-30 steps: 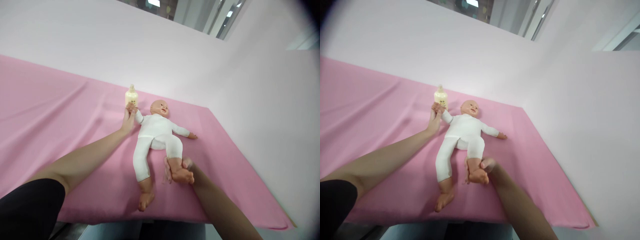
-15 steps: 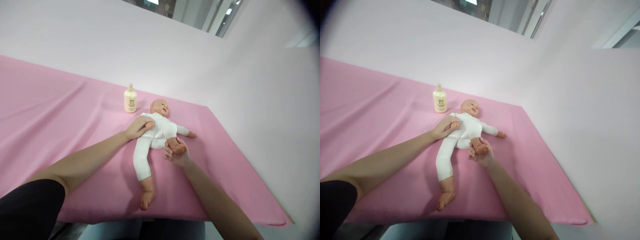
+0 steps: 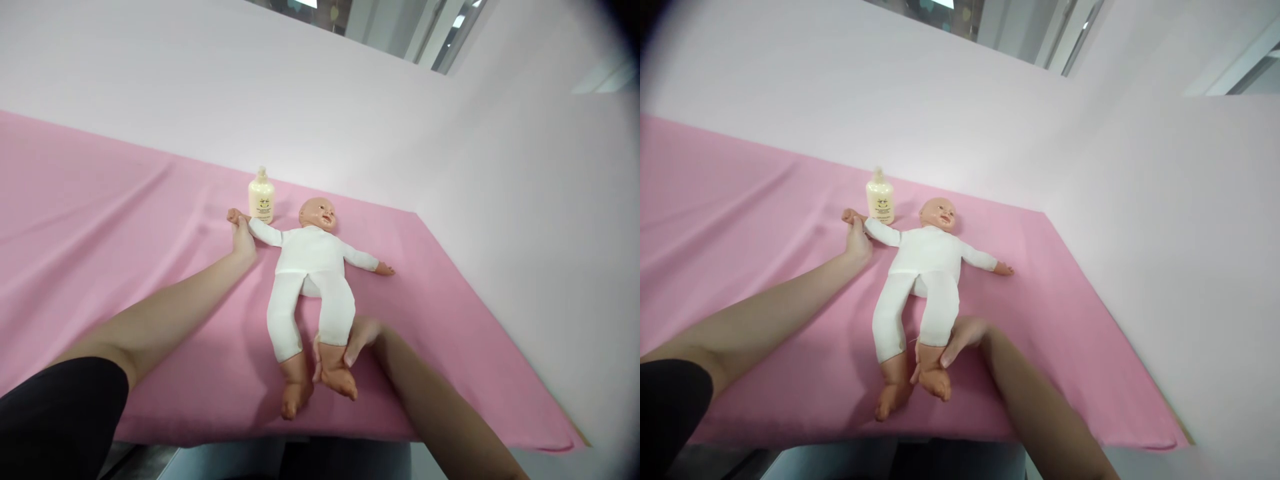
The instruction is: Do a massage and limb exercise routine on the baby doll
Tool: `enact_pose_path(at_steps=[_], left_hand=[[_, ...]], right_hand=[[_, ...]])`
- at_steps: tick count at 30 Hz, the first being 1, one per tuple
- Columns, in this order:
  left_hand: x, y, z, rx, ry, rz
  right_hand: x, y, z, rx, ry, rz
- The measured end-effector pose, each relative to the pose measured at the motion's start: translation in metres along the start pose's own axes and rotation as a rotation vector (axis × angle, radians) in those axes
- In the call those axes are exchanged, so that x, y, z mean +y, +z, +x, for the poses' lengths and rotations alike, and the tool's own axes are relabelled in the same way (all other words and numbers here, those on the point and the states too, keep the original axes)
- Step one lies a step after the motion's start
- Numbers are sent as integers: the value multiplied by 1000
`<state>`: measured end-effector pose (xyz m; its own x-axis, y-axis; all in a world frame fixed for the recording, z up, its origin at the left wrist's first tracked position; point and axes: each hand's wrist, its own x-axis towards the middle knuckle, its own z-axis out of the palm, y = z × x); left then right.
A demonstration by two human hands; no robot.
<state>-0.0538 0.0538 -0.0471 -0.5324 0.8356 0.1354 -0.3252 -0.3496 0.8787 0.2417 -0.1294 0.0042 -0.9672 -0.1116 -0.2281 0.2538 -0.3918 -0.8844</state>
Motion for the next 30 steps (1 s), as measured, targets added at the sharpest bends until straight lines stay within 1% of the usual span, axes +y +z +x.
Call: enact_pose_path(at_steps=[1, 2, 3, 4, 7, 8, 9, 10, 11, 12, 13, 14, 16, 18, 20, 22, 23, 25, 26, 27, 28, 30], left_hand=[[0, 1, -1, -5, 1, -3], [1, 3, -4, -60, 30, 1], [3, 5, -8, -122, 81, 9], [6, 7, -13, -191, 153, 24], [18, 11, -34, -410, 438, 149], [23, 12, -42, -513, 531, 213], [28, 12, -49, -640, 619, 281], [32, 13, -55, -778, 700, 355], [36, 14, -60, -905, 771, 425], [39, 15, -63, -1010, 833, 486], [41, 15, -64, -1089, 884, 540], [42, 16, -65, -1140, 923, 582], [43, 17, -65, -1176, 967, 630], [42, 17, -65, -1160, 956, 632], [41, 17, -66, -1086, 882, 578], [38, 17, -64, -939, 767, 463], [34, 17, -61, -838, 705, 392], [24, 15, -48, -608, 580, 257], [18, 12, -39, -486, 510, 211], [10, 9, -27, -388, 434, 175], [1, 4, -15, -330, 372, 150], [-15, -6, 8, -275, 306, 120]], right_hand=[[3, -2, 0, -33, -19, 15], [7, -5, 0, -53, -50, 37], [13, -8, 0, -47, -107, 73], [19, -11, -1, -10, -173, 110], [31, -16, -4, 169, -346, 188], [31, -16, -4, 238, -415, 210], [29, -16, -5, 314, -477, 239], [25, -14, -5, 415, -551, 283], [20, -12, -6, 543, -605, 355], [14, -9, -6, 632, -608, 424], [9, -7, -6, 695, -605, 486], [4, -5, -5, 737, -600, 537], [-3, -2, -5, 775, -595, 589], [-4, -1, -4, 787, -597, 589], [-1, -1, -4, 771, -588, 548], [5, -3, -4, 736, -582, 477], [10, -4, -5, 704, -577, 429], [19, -7, -6, 584, -524, 331], [23, -7, -7, 495, -473, 294], [26, -8, -7, 398, -409, 272], [27, -7, -7, 301, -334, 250], [24, -5, -6, 148, -171, 182]])
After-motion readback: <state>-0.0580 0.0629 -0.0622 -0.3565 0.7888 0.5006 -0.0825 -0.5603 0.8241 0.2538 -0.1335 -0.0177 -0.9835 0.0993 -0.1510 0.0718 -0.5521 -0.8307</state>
